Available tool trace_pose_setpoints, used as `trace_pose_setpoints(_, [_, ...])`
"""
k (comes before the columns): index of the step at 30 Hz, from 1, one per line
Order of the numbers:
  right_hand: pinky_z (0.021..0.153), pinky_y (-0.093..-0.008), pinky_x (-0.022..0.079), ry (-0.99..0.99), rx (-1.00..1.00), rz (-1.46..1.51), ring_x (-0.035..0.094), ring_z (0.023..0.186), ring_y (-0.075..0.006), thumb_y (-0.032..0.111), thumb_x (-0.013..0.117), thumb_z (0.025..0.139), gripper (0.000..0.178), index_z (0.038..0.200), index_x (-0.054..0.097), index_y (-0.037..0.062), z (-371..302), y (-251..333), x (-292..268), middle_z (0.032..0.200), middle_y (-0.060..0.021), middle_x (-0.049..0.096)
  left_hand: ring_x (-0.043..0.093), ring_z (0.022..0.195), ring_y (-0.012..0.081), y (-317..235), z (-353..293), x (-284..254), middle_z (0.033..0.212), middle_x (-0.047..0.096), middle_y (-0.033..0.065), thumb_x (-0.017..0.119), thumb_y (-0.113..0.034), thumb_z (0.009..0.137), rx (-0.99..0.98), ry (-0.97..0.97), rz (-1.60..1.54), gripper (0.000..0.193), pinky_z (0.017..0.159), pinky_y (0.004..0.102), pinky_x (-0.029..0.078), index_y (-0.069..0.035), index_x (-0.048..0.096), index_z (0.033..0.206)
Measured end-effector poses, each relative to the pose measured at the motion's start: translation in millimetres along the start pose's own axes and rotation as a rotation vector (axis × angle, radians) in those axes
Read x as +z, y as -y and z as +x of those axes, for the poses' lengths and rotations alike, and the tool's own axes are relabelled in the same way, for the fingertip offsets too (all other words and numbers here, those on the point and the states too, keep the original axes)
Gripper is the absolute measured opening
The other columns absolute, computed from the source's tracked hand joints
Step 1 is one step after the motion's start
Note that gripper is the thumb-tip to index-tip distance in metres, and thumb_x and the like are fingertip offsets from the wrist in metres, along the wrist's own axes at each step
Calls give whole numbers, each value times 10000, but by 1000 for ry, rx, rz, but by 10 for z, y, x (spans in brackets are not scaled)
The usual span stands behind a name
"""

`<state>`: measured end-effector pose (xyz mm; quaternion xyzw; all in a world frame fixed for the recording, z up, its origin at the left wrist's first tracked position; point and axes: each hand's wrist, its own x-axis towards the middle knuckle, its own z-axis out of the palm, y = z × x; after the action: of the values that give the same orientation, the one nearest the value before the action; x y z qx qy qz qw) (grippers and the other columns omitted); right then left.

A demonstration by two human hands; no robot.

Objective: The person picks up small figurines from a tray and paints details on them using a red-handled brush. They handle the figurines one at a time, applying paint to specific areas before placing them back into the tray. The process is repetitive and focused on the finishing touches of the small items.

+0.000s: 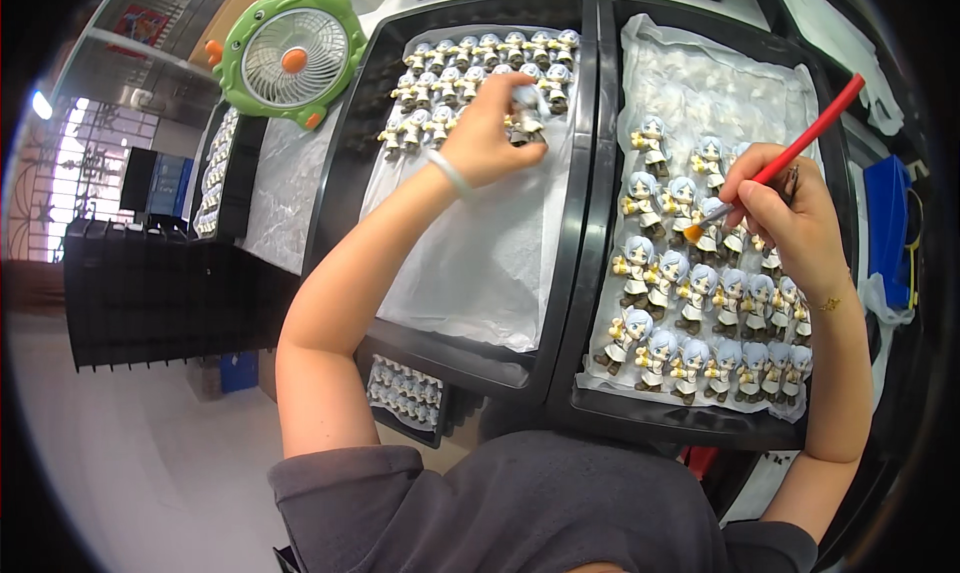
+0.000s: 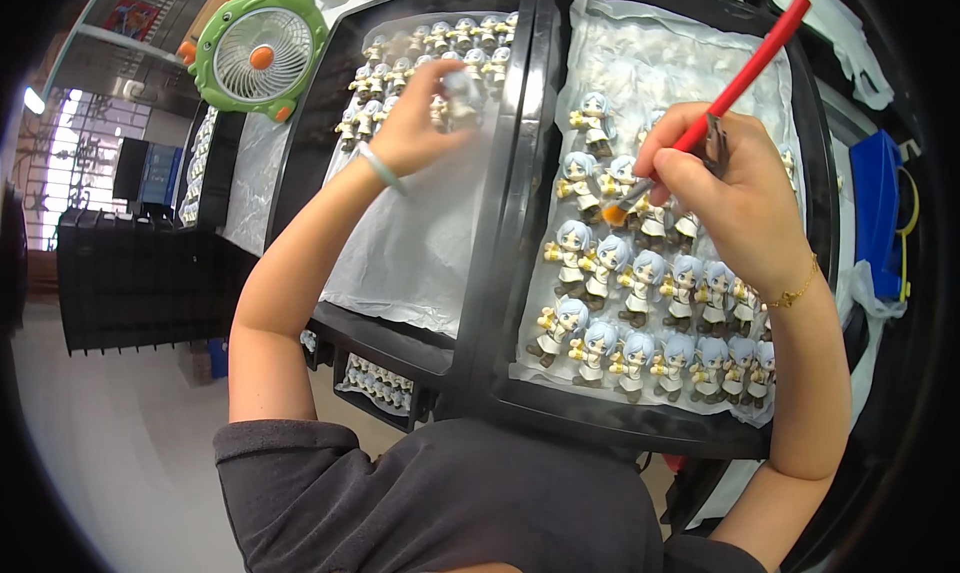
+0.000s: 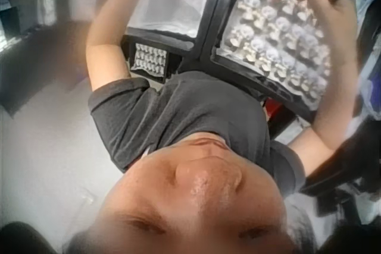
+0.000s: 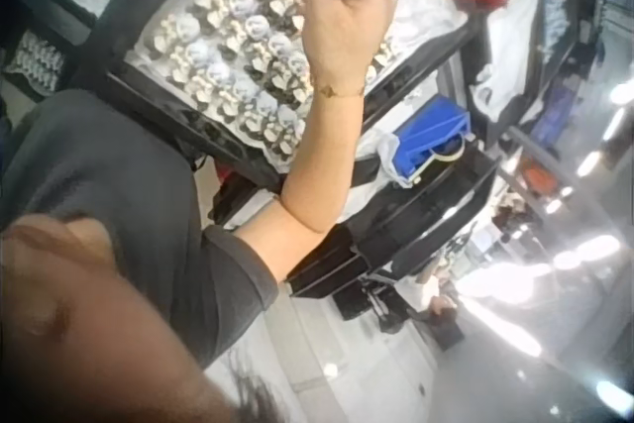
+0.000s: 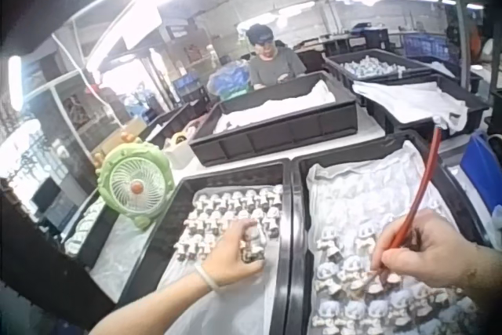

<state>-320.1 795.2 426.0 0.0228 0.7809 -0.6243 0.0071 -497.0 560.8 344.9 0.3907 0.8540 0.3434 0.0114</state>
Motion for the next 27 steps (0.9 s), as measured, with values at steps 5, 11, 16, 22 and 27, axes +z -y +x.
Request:
trace_pose_setpoints(5, [536,-199,400,0,-7,-7,509,581,-77,72,457,732,120,698,539,-9,-6,-23,-12,635,-33,524,409,965,275,54,56,204,957,472,96,588,-161,552,174,73,371,523,875,372,277,-108,476,1060])
trace_pose_setpoints(11, [449,-164,343,-37,-16,-5,449,506,-37,91,463,746,125,722,551,6,1,-27,-78,600,-23,528,371,1022,259,52,126,261,986,467,61,661,-322,544,186,171,611,658,936,512,163,-195,440,1151])
trace_pose_setpoints(16, [383,-147,259,-281,-138,151,382,463,-5,179,470,779,165,770,573,50,33,-41,-245,600,-3,535,376,1045,296,24,197,43,1073,463,107,666,-287,568,132,300,600,692,926,488,211,-143,387,1185])
trace_pose_setpoints(22, [404,-155,257,-400,-239,309,393,500,-15,196,474,793,183,815,570,41,53,-103,-402,625,-10,538,457,935,258,-671,603,100,894,569,53,536,-91,677,457,-74,541,227,880,426,269,-112,581,898])
trace_pose_setpoints(27, [415,-155,289,-356,-169,327,409,515,-15,196,469,789,191,791,585,44,89,-186,-309,621,-5,545,484,961,248,-1176,747,637,887,578,92,513,-162,716,257,564,979,183,963,486,157,-100,575,877])
